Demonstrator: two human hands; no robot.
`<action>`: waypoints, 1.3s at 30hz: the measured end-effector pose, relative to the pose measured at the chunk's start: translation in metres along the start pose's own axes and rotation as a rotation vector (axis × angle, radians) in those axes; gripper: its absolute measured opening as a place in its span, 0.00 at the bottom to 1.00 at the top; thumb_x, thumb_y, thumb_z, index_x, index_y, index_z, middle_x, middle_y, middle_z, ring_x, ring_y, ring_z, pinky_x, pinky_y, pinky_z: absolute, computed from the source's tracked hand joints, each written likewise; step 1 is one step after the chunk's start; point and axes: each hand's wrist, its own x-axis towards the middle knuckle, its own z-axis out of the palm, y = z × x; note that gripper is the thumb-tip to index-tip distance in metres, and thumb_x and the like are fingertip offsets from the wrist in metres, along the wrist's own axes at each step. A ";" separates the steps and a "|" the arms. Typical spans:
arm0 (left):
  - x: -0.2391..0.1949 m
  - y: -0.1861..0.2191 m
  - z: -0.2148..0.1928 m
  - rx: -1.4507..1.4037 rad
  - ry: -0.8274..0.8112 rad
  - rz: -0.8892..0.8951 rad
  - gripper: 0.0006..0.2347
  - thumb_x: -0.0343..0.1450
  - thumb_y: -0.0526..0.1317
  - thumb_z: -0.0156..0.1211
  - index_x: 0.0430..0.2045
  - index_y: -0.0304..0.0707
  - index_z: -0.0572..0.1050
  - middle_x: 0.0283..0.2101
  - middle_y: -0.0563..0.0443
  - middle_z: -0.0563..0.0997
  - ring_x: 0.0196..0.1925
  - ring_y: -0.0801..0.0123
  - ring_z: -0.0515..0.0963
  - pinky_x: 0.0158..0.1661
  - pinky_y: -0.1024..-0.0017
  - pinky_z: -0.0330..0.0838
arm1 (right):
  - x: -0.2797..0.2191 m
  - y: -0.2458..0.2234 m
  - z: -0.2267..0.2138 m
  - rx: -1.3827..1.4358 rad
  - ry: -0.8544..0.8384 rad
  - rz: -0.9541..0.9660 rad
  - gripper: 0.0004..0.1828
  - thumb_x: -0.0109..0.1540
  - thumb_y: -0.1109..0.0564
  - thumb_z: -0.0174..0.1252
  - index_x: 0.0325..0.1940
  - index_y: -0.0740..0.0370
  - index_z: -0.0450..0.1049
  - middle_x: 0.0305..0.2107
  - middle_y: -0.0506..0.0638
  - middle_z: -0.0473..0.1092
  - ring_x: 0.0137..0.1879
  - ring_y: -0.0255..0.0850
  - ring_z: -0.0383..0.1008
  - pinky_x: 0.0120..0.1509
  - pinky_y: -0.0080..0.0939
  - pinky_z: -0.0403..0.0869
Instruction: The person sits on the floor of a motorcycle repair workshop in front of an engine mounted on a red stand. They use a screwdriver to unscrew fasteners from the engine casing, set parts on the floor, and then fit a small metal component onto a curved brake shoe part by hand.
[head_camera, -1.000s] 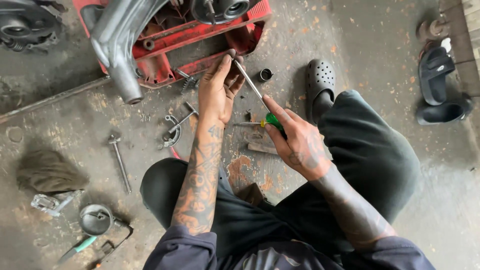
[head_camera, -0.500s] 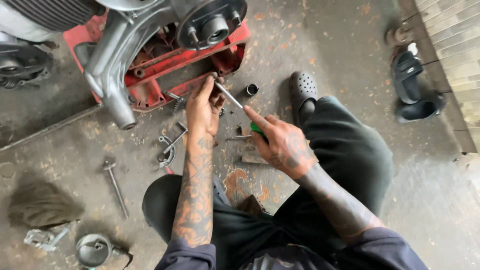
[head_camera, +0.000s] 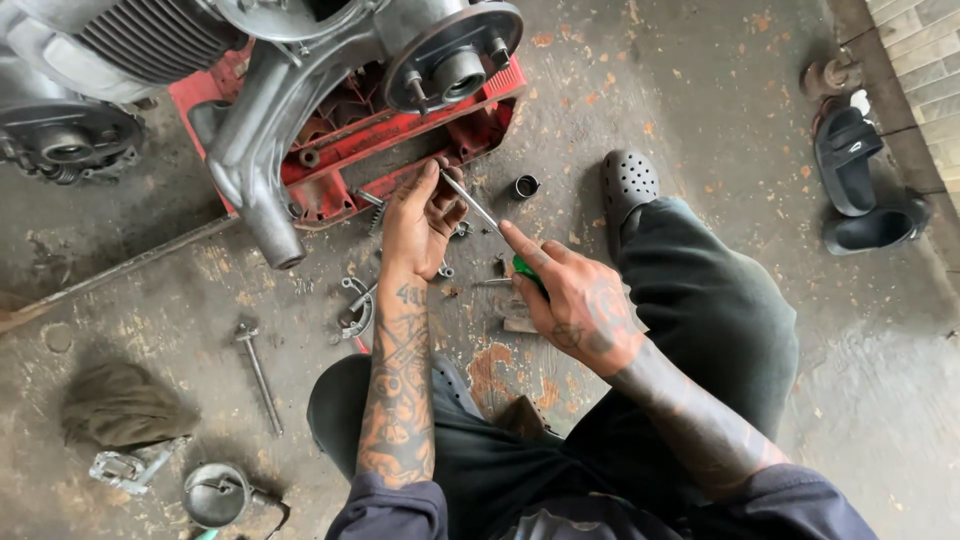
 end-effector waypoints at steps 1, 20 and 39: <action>0.000 0.003 0.000 0.005 -0.017 0.008 0.07 0.75 0.43 0.61 0.42 0.45 0.80 0.41 0.50 0.86 0.40 0.71 0.86 0.38 0.76 0.85 | 0.001 -0.002 0.000 -0.035 0.033 -0.022 0.32 0.65 0.48 0.54 0.76 0.37 0.61 0.33 0.50 0.72 0.39 0.57 0.78 0.41 0.61 0.78; 0.039 -0.025 0.048 -0.048 0.247 0.117 0.10 0.69 0.45 0.71 0.36 0.44 0.78 0.39 0.50 0.86 0.37 0.69 0.85 0.39 0.74 0.84 | 0.017 0.022 0.004 0.417 0.034 -0.038 0.33 0.66 0.52 0.56 0.76 0.49 0.61 0.38 0.69 0.73 0.49 0.72 0.73 0.47 0.68 0.70; 0.059 -0.003 0.089 0.781 0.027 0.623 0.12 0.74 0.38 0.57 0.49 0.31 0.77 0.37 0.49 0.85 0.33 0.71 0.82 0.35 0.77 0.77 | 0.067 0.044 0.029 0.219 0.283 0.061 0.37 0.60 0.53 0.58 0.75 0.52 0.59 0.37 0.58 0.75 0.37 0.56 0.78 0.38 0.53 0.76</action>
